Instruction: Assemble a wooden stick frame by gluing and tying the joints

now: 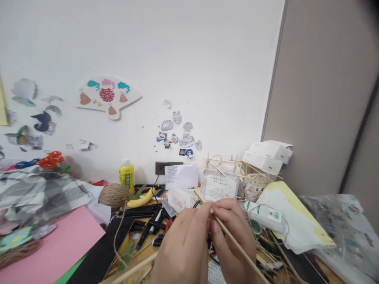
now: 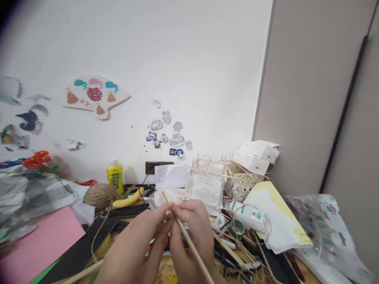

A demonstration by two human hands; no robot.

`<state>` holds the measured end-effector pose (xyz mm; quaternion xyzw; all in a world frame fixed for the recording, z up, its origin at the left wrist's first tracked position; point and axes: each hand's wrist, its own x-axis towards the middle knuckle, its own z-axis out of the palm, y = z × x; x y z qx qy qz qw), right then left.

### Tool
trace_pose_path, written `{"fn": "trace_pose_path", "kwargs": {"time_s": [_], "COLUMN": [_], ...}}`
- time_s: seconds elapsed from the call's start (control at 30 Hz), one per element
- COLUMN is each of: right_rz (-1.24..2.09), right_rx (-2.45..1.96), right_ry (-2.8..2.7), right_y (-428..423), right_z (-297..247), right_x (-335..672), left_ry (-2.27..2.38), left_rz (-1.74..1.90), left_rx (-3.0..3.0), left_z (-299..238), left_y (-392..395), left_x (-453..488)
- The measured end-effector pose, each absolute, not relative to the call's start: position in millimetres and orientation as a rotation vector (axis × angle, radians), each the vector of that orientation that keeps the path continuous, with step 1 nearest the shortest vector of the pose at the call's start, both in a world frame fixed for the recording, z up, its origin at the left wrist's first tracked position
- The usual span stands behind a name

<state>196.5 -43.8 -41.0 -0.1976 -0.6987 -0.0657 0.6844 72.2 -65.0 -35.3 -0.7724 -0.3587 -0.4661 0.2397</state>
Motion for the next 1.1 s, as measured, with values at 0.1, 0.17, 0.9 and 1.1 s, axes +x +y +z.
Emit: {"fn": "trace_pose_path", "kwargs": {"time_s": [0.1,0.17,0.9,1.1], "right_rz": [-0.16,-0.153,-0.094,-0.069], "right_rx": [-0.431,-0.429,-0.545,-0.505], "right_ry": [-1.569,-1.581,-1.472,-1.453], "right_y": [-42.6,-42.0,-40.5,-44.5], "right_z": [-43.9,-45.6,-43.8,-39.1], "right_x": [196.8,197.2,194.1,191.3], "left_ry": [-0.995,-1.015,-0.962,-0.966], "left_rz": [-1.281,-1.294,-1.309,-1.285], "left_rx": [-2.113,-2.116,-2.202,-2.197], "left_z": [-34.3,-33.5,-36.3,-37.1], "left_y": [-66.0,-66.4,-63.2,-64.7], "left_x": [72.1,72.6,75.9,74.4]}}
